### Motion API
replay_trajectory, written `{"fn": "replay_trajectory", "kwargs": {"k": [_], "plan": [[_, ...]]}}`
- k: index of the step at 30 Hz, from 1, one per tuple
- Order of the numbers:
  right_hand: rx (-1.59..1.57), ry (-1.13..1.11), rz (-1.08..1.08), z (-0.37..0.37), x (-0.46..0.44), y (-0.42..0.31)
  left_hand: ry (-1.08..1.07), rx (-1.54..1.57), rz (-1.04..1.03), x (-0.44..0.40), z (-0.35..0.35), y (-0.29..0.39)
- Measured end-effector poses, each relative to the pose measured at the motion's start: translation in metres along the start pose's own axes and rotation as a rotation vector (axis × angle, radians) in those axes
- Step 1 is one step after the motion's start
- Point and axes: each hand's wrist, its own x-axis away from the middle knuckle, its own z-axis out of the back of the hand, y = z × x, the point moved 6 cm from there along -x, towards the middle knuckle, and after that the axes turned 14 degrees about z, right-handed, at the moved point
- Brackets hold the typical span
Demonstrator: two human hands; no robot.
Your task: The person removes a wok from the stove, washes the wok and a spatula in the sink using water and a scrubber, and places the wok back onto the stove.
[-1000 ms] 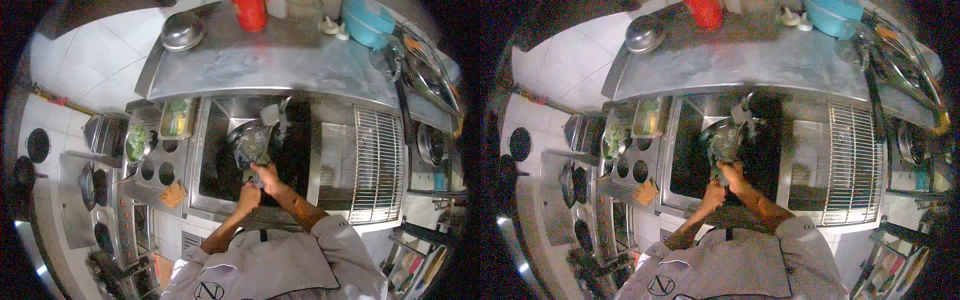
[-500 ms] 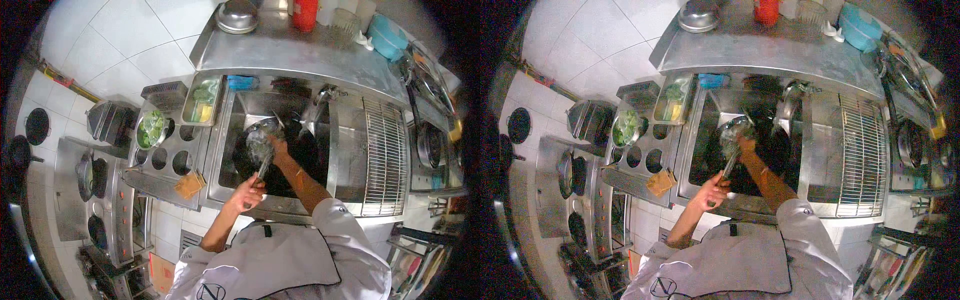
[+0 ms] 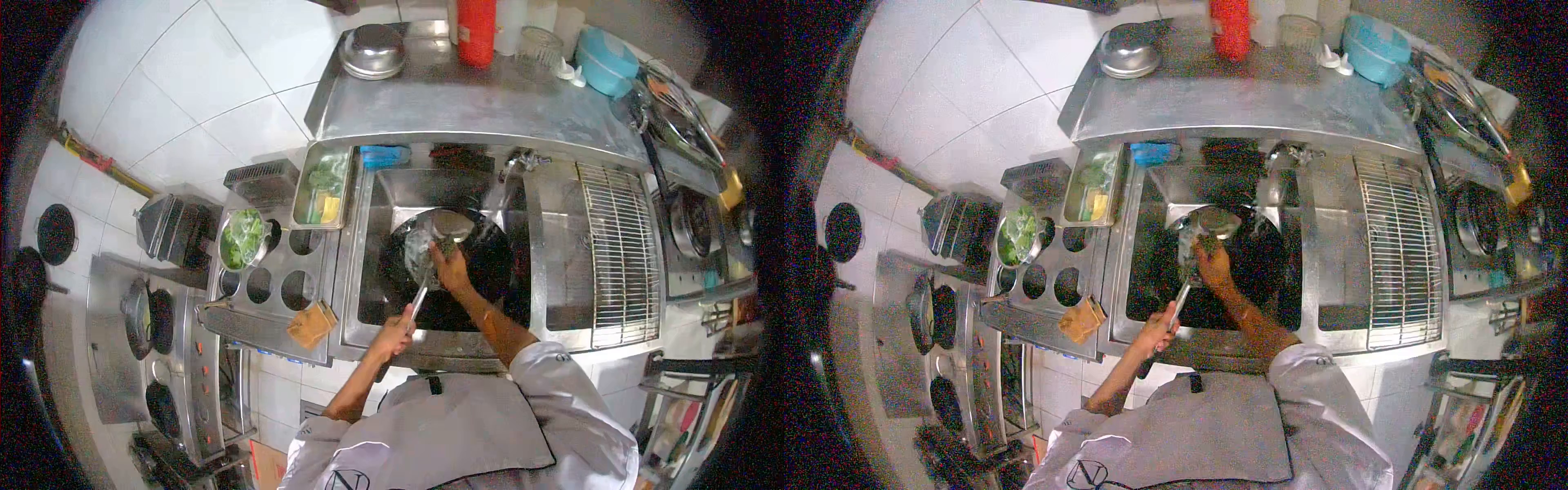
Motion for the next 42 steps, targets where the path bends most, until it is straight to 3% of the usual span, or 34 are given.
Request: {"fn": "replay_trajectory", "kwargs": {"k": [1, 2, 3, 5, 6, 8, 9, 10, 12, 16, 17, 19, 21, 23, 24, 25, 27, 28, 30, 31, 33, 34, 35, 37, 38, 41, 42], "plan": [[-0.030, -0.176, -0.060, 0.006, -0.004, -0.004, 0.080, 0.003, -0.067, 0.000, 0.000, 0.003], [-0.026, -0.460, -0.263, 0.016, 0.000, 0.008, 0.077, -0.007, -0.067, 0.000, 0.001, 0.000], [-0.027, -0.454, -0.267, 0.039, 0.000, 0.003, 0.232, -0.149, -0.170, 0.005, 0.012, 0.001], [-0.097, -0.437, -0.041, 0.074, -0.008, -0.033, 0.548, -0.431, -0.382, 0.018, 0.030, 0.012], [-0.101, -0.432, -0.039, 0.086, -0.015, -0.055, 0.520, -0.416, -0.266, 0.046, 0.024, 0.022], [-0.019, -0.104, -0.124, 0.124, -0.033, -0.084, 0.571, -0.467, -0.290, 0.055, 0.022, 0.021], [-0.021, -0.094, -0.133, 0.122, -0.036, -0.071, 0.617, -0.511, -0.311, 0.058, 0.020, 0.019], [0.257, -0.135, 0.189, 0.116, -0.042, -0.071, 0.599, -0.571, -0.251, 0.056, 0.016, 0.016], [0.402, -0.234, 0.277, 0.105, -0.041, -0.097, 0.628, -0.635, -0.289, 0.079, -0.006, 0.030], [0.433, -0.224, 0.090, 0.109, -0.086, -0.007, 0.609, -0.723, -0.310, 0.123, -0.037, 0.045], [0.422, -0.221, 0.077, 0.103, -0.070, -0.014, 0.595, -0.699, -0.321, 0.128, -0.039, 0.046], [0.386, -0.180, 0.507, 0.093, -0.056, -0.079, 0.612, -0.701, -0.302, 0.129, -0.039, 0.050], [0.337, -0.307, 0.413, 0.097, -0.061, -0.068, 0.662, -0.731, -0.301, 0.135, -0.039, 0.045], [0.427, -0.266, -0.143, 0.115, -0.073, -0.005, 0.674, -0.739, -0.286, 0.137, -0.041, 0.034], [0.473, -0.160, 0.003, 0.108, -0.068, -0.011, 0.701, -0.775, -0.234, 0.137, -0.038, 0.031], [0.385, 0.045, 0.307, 0.113, -0.064, -0.027, 0.734, -0.805, -0.193, 0.135, -0.036, 0.034], [0.346, -0.119, 0.060, 0.118, -0.072, 0.001, 0.721, -0.785, -0.241, 0.148, -0.042, 0.044], [0.346, -0.126, 0.053, 0.117, -0.073, 0.019, 0.732, -0.810, -0.218, 0.149, -0.047, 0.049], [-0.065, -0.136, -0.241, 0.093, -0.075, 0.082, 0.722, -0.849, -0.205, 0.138, -0.047, 0.053], [-0.065, -0.132, -0.229, 0.093, -0.081, 0.076, 0.728, -0.848, -0.216, 0.124, -0.042, 0.052], [-0.416, 0.010, -0.108, 0.096, -0.080, 0.046, 0.680, -0.817, -0.134, 0.098, -0.031, 0.031], [-0.500, -0.142, -0.277, 0.092, -0.075, 0.045, 0.678, -0.823, -0.128, 0.091, -0.029, 0.021], [-0.502, -0.135, -0.279, 0.104, -0.078, 0.028, 0.714, -0.833, -0.179, 0.086, -0.031, 0.019], [-0.499, -0.123, -0.566, 0.123, -0.070, 0.006, 0.742, -0.853, -0.233, 0.073, -0.029, 0.012], [-0.496, -0.117, -0.564, 0.118, -0.070, 0.014, 0.741, -0.847, -0.281, 0.064, -0.028, 0.010], [-0.667, 0.535, -0.620, 0.107, -0.056, 0.053, 0.709, -0.827, -0.294, 0.059, -0.035, 0.007], [-0.443, 0.563, -0.393, 0.117, -0.062, 0.040, 0.676, -0.818, -0.260, 0.057, -0.038, 0.007]]}}
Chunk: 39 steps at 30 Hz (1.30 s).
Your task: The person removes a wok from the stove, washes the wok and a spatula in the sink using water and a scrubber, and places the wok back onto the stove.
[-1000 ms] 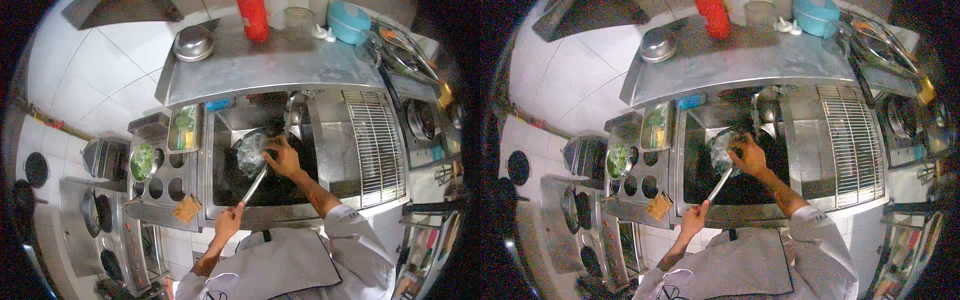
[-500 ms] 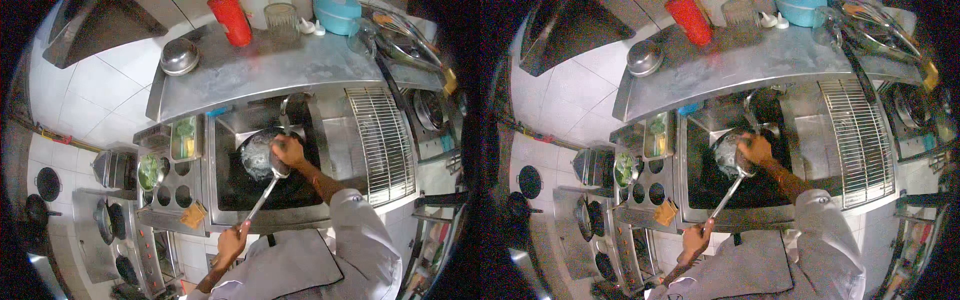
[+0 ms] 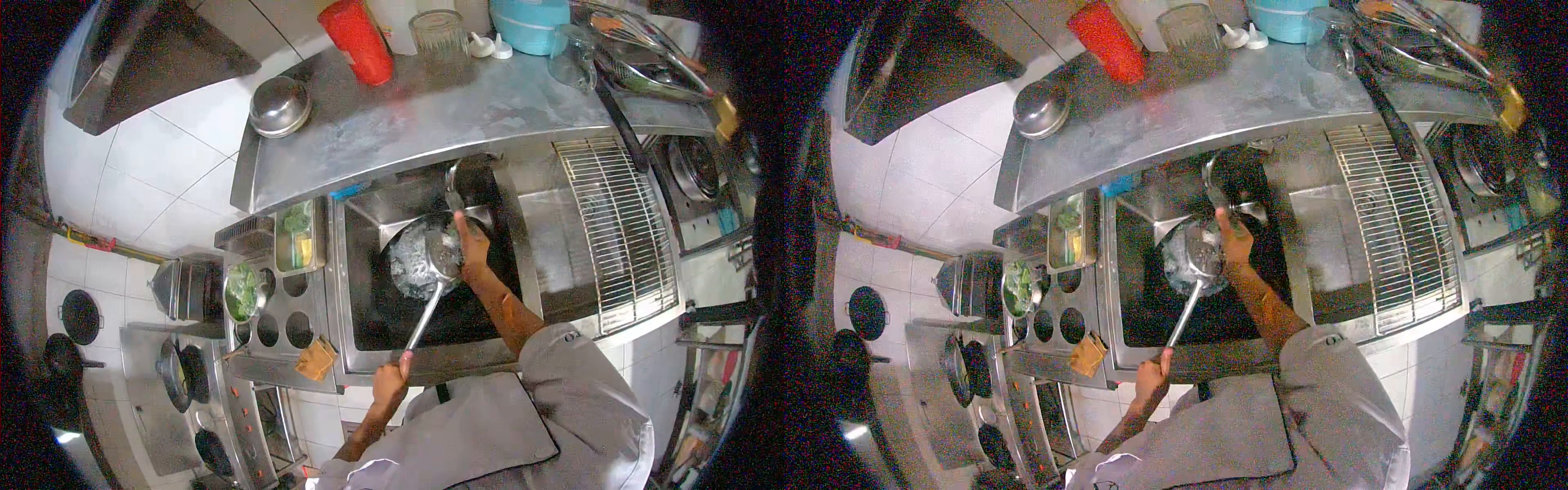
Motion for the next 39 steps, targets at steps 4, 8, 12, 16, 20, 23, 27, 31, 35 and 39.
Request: {"fn": "replay_trajectory", "kwargs": {"k": [4, 8, 12, 16, 20, 23, 27, 31, 35, 39], "plan": [[0.297, -0.455, -0.073, -0.003, -0.009, 0.012, 0.028, 0.093, -0.066, -0.001, -0.004, -0.011], [0.066, -0.744, -0.092, 0.006, -0.033, 0.068, -0.251, 0.226, -0.233, -0.025, -0.006, -0.024], [-0.962, -0.329, -0.790, -0.005, -0.004, 0.015, 0.026, 0.292, -0.468, -0.008, 0.039, 0.019], [-0.684, -0.071, -0.506, 0.020, -0.022, 0.060, -0.123, 0.620, -0.228, -0.014, 0.048, 0.013], [-0.238, 0.068, -0.185, 0.039, -0.002, 0.042, -0.892, 1.116, 0.324, -0.017, 0.022, 0.002], [0.200, -0.220, 0.143, 0.010, 0.015, 0.005, -1.563, 1.478, 0.424, -0.007, 0.014, 0.020], [0.516, -0.431, 0.801, -0.047, 0.068, -0.108, -1.825, 1.380, 0.552, 0.021, 0.019, 0.061], [0.654, -0.166, 0.834, -0.049, 0.045, -0.091, -1.917, 1.313, 0.620, 0.030, 0.015, 0.062], [0.738, -0.354, 0.702, -0.037, 0.040, -0.068, -1.995, 1.400, 0.521, 0.035, 0.014, 0.049], [0.645, -0.454, 1.120, -0.043, 0.077, -0.075, -1.826, 1.326, 0.580, 0.028, 0.013, 0.055]]}}
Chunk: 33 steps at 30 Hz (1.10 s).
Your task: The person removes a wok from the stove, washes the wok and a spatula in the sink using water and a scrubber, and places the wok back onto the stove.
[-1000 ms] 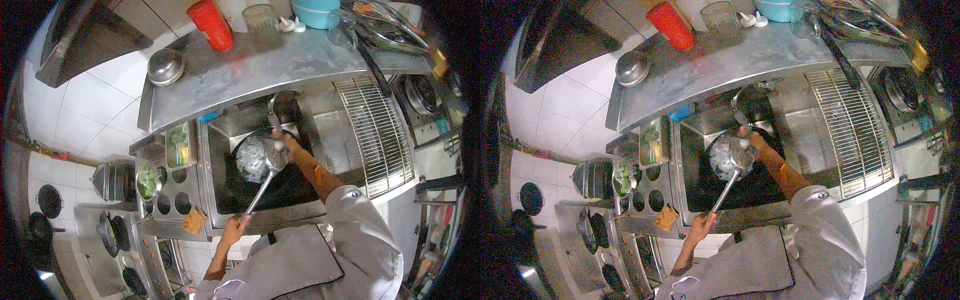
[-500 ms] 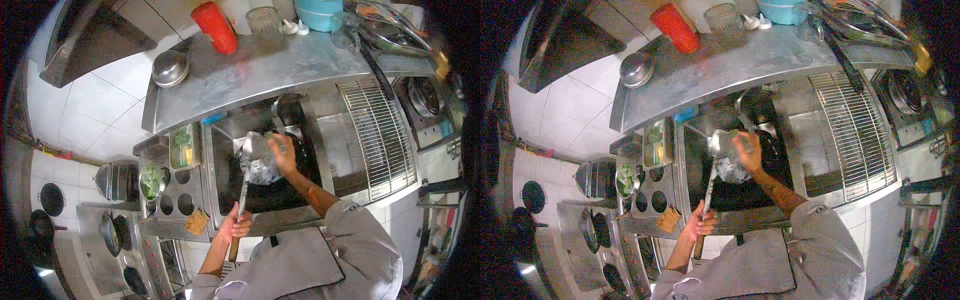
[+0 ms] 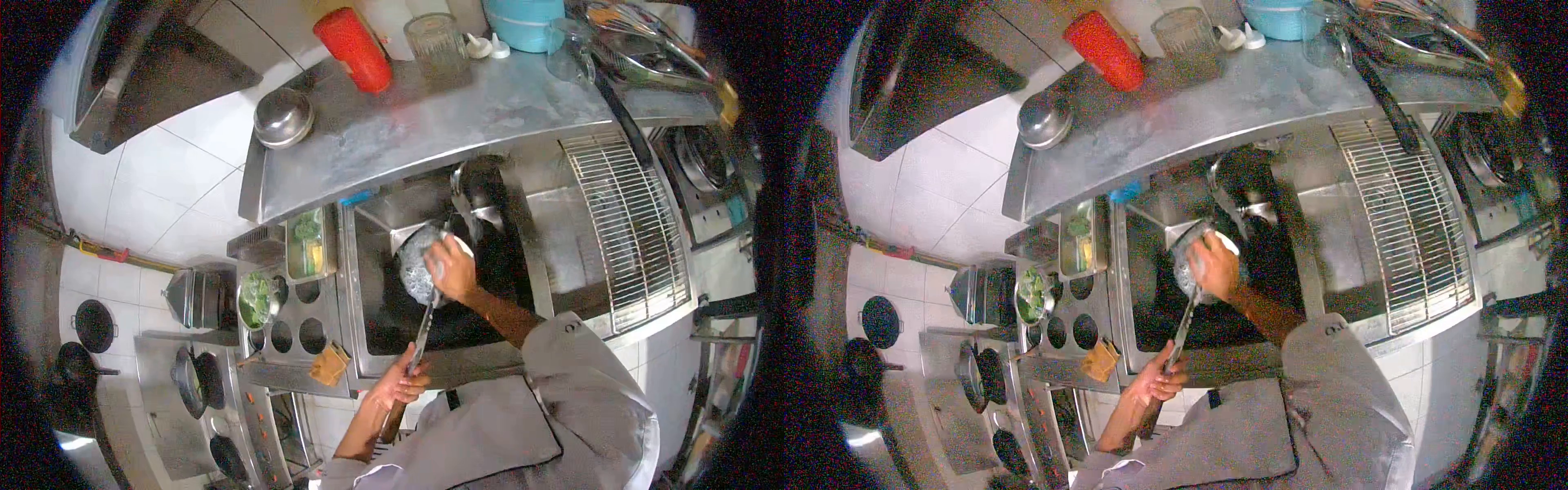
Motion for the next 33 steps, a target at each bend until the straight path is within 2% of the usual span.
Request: {"fn": "replay_trajectory", "kwargs": {"k": [1, 2, 4, 5, 8, 9, 10, 11, 13, 14, 15, 16, 18, 19, 20, 21, 22, 23, 25, 26, 28, 29, 30, 31, 32, 33], "plan": [[-0.039, -0.116, -0.123, -0.010, 0.012, 0.013, 0.023, 0.020, 0.001, 0.000, 0.005, -0.002], [-0.045, -0.122, -0.131, -0.019, 0.014, 0.015, 0.050, 0.050, 0.005, 0.001, 0.008, -0.010], [0.229, 0.197, -0.674, -0.013, 0.029, 0.054, 0.041, 0.038, -0.006, -0.008, 0.006, -0.008], [0.187, 0.237, -0.800, -0.023, 0.041, 0.055, 0.070, 0.036, -0.046, -0.012, 0.009, -0.004], [0.158, 0.151, -0.688, -0.040, 0.051, 0.015, 0.154, -0.008, -0.101, -0.018, 0.015, 0.016], [-0.006, 0.192, -0.897, -0.054, 0.066, 0.009, 0.171, -0.028, -0.137, -0.018, 0.013, 0.024], [-0.002, 0.193, -0.899, -0.057, 0.073, -0.001, 0.190, -0.049, -0.171, -0.018, 0.010, 0.033], [-0.126, 0.176, -0.938, -0.065, 0.082, -0.008, 0.330, -0.119, -0.227, -0.016, 0.000, 0.041], [-0.251, 0.149, -0.969, -0.078, 0.095, 0.001, 0.305, -0.136, -0.246, -0.019, -0.008, 0.060], [-0.755, -0.018, -1.091, -0.104, 0.111, 0.013, 0.282, -0.145, -0.265, -0.021, -0.007, 0.068], [-1.023, -0.099, -1.132, -0.114, 0.112, 0.016, 0.118, -0.147, -0.198, -0.024, -0.003, 0.077], [-1.266, -0.204, -1.187, -0.122, 0.114, 0.016, 0.116, -0.137, -0.198, -0.026, -0.002, 0.077], [-1.564, -0.326, -1.613, -0.130, 0.109, 0.027, 0.317, 0.018, -0.317, -0.029, 0.010, 0.081], [-1.556, -0.323, -1.614, -0.131, 0.106, 0.041, 0.610, -0.260, -0.453, -0.020, -0.009, 0.063], [-1.329, -0.257, -1.537, -0.131, 0.108, 0.067, 0.604, -0.264, -0.449, -0.025, -0.012, 0.048], [-1.109, -0.194, -1.456, -0.128, 0.110, 0.082, 0.751, -0.355, -0.534, -0.021, -0.010, 0.039], [-1.107, -0.197, -1.460, -0.131, 0.123, 0.072, 0.901, -0.442, -0.621, -0.016, -0.010, 0.032], [-1.005, -0.113, -1.101, -0.126, 0.122, 0.056, 0.991, -0.378, -0.628, -0.018, -0.017, 0.031], [-0.807, -0.541, -1.225, -0.169, 0.176, 0.076, 0.933, -0.302, -0.709, -0.032, -0.001, 0.055], [-0.214, -0.507, -1.007, -0.090, 0.106, 0.007, 0.873, -0.236, -0.784, -0.042, 0.007, 0.068], [-0.340, -0.828, -1.019, -0.061, 0.093, -0.001, 0.898, -0.152, -0.858, -0.049, 0.028, 0.077], [-0.326, -0.836, -1.013, -0.044, 0.089, 0.007, 0.894, -0.330, -0.745, -0.053, 0.045, 0.085], [-0.284, -0.886, -0.703, -0.032, 0.073, 0.009, 0.884, -0.511, -0.632, -0.057, 0.055, 0.092], [-0.245, -0.920, -0.400, -0.023, 0.059, 0.000, 0.988, -0.587, -0.700, -0.047, 0.055, 0.104], [-0.238, -0.924, -0.403, -0.010, 0.048, -0.008, 1.009, -0.598, -0.751, -0.042, 0.044, 0.118], [-0.136, -1.076, -0.365, 0.001, 0.041, -0.019, 0.773, -0.501, -0.801, -0.054, 0.073, 0.148]]}}
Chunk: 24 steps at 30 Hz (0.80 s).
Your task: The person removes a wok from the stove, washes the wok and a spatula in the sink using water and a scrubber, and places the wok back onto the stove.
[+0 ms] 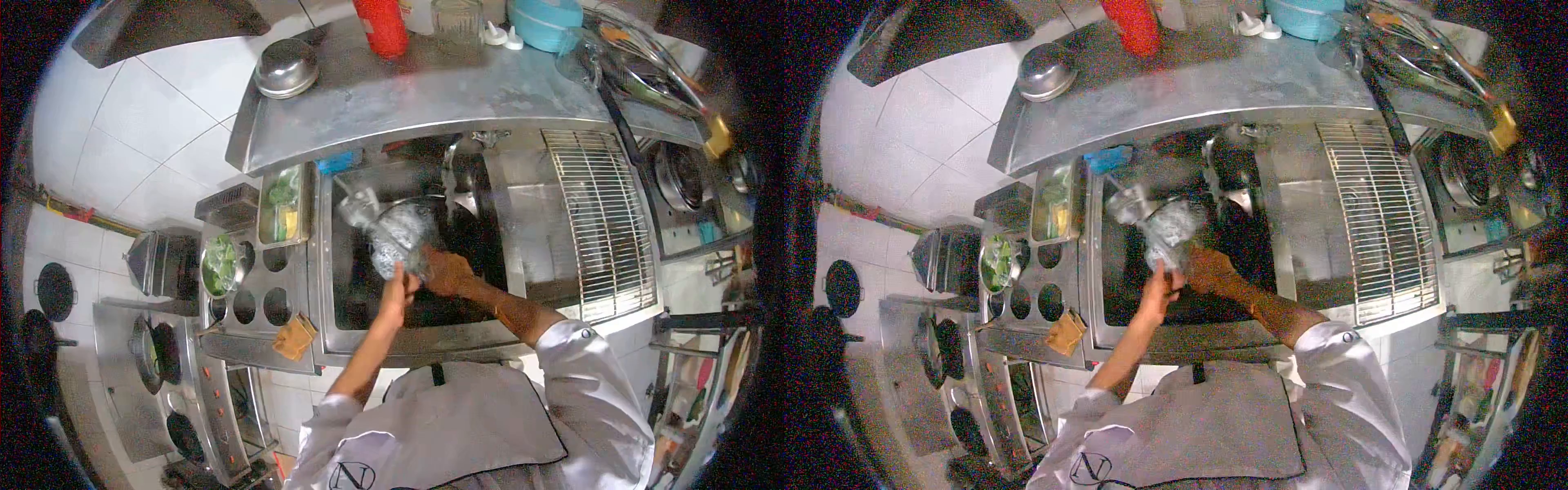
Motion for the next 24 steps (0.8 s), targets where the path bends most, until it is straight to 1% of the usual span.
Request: {"fn": "replay_trajectory", "kwargs": {"k": [1, 2, 3, 4, 5, 6, 8, 9, 11, 12, 13, 15, 16, 17, 18, 19, 21, 22, 23, 24], "plan": [[0.122, -0.129, -0.040, 0.001, 0.008, -0.005, 0.122, 0.207, 0.018, 0.011, -0.019, 0.024], [0.326, -0.134, 0.007, -0.007, 0.015, -0.006, 0.089, 0.438, -0.035, 0.016, -0.040, 0.048], [0.337, -0.136, -0.005, 0.000, 0.024, -0.007, 0.176, 0.563, 0.013, -0.002, -0.039, 0.047], [0.328, -0.123, 0.031, 0.010, 0.036, -0.009, 0.269, 0.690, 0.049, -0.019, -0.038, 0.045], [0.315, -0.117, 0.071, 0.019, 0.049, -0.013, 0.407, 0.639, 0.113, -0.021, -0.029, 0.043], [0.325, -0.121, 0.067, 0.029, 0.064, -0.010, 0.397, 0.646, 0.116, -0.026, -0.026, 0.043], [0.260, -0.138, 0.052, 0.048, 0.101, 0.005, 0.100, 0.890, 0.020, -0.041, -0.032, 0.046], [0.263, -0.146, 0.046, 0.057, 0.116, 0.014, 0.097, 0.895, 0.029, -0.047, -0.043, 0.038], [-0.119, -0.271, -0.107, 0.065, 0.146, 0.029, -0.161, 0.998, 0.072, -0.060, -0.085, 0.022], [-0.283, -0.314, -0.200, 0.072, 0.162, 0.032, -0.346, 0.991, -0.014, -0.063, -0.102, 0.016], [-0.409, -0.339, -0.302, 0.088, 0.181, 0.028, -0.347, 0.992, -0.007, -0.061, -0.118, 0.004], [-0.355, -0.143, -0.090, 0.123, 0.221, 0.035, -0.583, 0.722, 0.036, -0.041, -0.166, -0.005], [-0.488, -0.166, -0.188, 0.135, 0.249, 0.046, -0.579, 0.729, 0.040, -0.021, -0.175, 0.006], [-0.625, -0.192, -0.289, 0.146, 0.275, 0.049, -0.617, 0.495, 0.143, 0.010, -0.189, 0.014], [-0.635, -0.124, -0.322, 0.171, 0.294, 0.039, -0.652, 0.261, 0.240, 0.027, -0.198, 0.017], [-0.640, -0.052, -0.353, 0.194, 0.312, 0.032, -0.650, 0.269, 0.241, 0.023, -0.194, 0.025], [-0.538, -0.036, -0.333, 0.213, 0.361, 0.049, -0.481, 0.075, 0.078, 0.009, -0.169, 0.054], [-0.541, -0.047, -0.328, 0.214, 0.381, 0.057, -0.336, 0.108, 0.049, -0.030, -0.150, 0.064], [-0.652, 0.043, -0.398, 0.215, 0.401, 0.068, -0.187, 0.145, 0.024, -0.075, -0.132, 0.077], [-0.761, 0.132, -0.469, 0.217, 0.411, 0.078, -0.156, 0.188, -0.055, -0.096, -0.128, 0.105]]}}
